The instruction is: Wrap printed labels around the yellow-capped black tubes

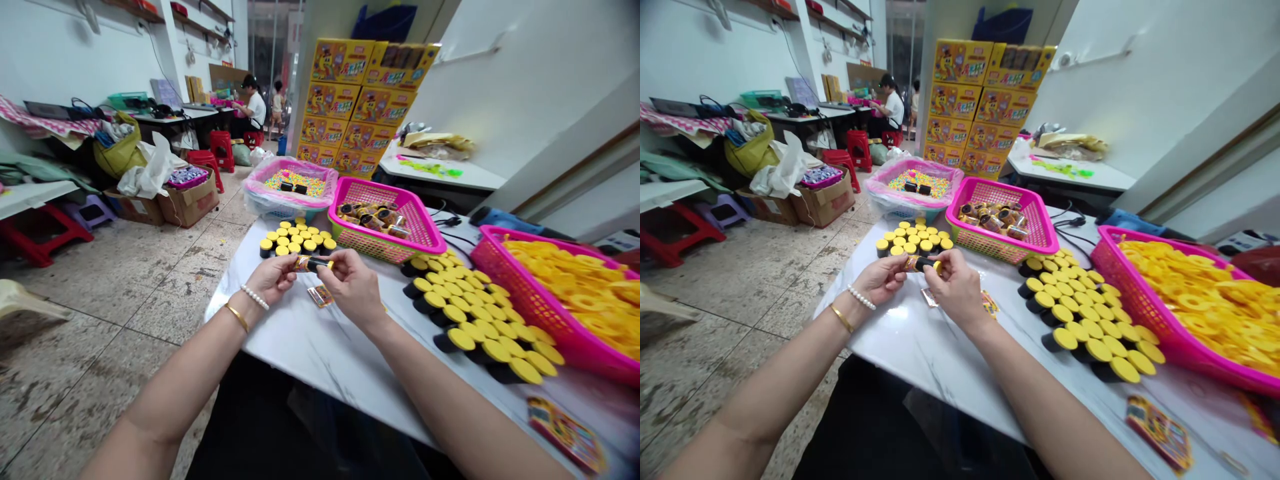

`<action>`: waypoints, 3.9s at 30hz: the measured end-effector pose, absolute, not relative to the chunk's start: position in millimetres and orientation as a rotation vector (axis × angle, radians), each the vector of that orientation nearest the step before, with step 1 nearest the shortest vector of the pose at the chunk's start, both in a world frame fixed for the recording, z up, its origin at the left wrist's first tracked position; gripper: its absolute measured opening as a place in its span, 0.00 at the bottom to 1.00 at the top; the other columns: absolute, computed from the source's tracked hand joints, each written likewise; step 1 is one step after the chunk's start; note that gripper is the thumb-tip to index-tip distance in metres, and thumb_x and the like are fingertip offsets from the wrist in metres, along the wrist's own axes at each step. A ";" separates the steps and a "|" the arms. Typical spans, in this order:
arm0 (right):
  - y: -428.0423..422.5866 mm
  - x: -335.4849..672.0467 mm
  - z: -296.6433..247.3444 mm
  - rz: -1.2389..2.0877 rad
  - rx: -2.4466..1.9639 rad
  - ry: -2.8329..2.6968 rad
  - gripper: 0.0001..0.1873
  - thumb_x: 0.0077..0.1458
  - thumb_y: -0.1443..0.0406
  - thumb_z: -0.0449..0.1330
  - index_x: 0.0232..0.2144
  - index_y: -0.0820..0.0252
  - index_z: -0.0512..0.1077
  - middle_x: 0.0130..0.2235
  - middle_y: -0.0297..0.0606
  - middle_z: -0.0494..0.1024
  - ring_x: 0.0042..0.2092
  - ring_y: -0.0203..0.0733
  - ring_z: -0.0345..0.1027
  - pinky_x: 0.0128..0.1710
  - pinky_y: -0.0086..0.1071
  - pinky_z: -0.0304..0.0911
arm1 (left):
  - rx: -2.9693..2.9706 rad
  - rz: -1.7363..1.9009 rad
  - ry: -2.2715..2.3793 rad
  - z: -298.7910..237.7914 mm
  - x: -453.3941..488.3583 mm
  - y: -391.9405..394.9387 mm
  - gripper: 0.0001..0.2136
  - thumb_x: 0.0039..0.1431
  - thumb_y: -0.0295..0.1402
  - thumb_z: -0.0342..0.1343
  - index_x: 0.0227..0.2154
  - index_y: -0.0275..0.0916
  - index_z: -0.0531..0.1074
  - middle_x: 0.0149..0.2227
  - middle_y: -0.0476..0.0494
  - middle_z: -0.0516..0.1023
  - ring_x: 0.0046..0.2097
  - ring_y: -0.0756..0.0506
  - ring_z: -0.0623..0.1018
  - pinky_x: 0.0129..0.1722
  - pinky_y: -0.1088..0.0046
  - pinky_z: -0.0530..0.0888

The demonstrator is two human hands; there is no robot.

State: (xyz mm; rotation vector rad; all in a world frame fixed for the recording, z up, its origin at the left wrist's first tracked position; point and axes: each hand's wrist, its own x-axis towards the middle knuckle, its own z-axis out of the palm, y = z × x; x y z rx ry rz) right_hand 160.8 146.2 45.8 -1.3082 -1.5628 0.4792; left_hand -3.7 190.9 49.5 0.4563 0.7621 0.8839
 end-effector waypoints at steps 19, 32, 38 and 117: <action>148.2 172.3 52.5 0.510 -1.093 -1.604 0.15 0.49 0.59 0.70 0.36 0.55 0.71 0.32 0.33 0.75 0.31 0.37 0.71 0.34 0.34 0.71 | 0.697 1.204 0.897 49.8 -1.8 186.4 0.14 0.45 0.35 0.71 0.29 0.32 0.74 0.27 0.48 0.75 0.20 0.58 0.66 0.15 0.83 0.55; 151.5 178.2 55.8 0.543 -1.022 -1.778 0.19 0.49 0.58 0.70 0.44 0.53 0.75 0.36 0.35 0.76 0.34 0.39 0.71 0.32 0.34 0.71 | 1.041 0.913 0.702 45.0 -1.9 182.7 0.22 0.39 0.45 0.73 0.30 0.31 0.77 0.22 0.48 0.74 0.21 0.54 0.69 0.18 0.79 0.63; 152.5 175.9 53.0 0.537 -0.975 -1.822 0.12 0.52 0.61 0.68 0.40 0.54 0.76 0.38 0.37 0.76 0.39 0.41 0.72 0.38 0.36 0.73 | 0.965 0.891 0.667 43.0 -2.5 184.2 0.23 0.37 0.44 0.74 0.33 0.33 0.76 0.23 0.50 0.74 0.20 0.56 0.69 0.19 0.80 0.64; 173.6 204.5 37.9 0.413 -1.279 -2.414 0.05 0.51 0.72 0.62 0.27 0.59 0.74 0.33 0.37 0.73 0.36 0.39 0.68 0.39 0.32 0.63 | 1.568 0.822 1.215 24.8 6.5 182.3 0.11 0.53 0.39 0.64 0.29 0.35 0.74 0.26 0.48 0.77 0.20 0.53 0.71 0.19 0.79 0.64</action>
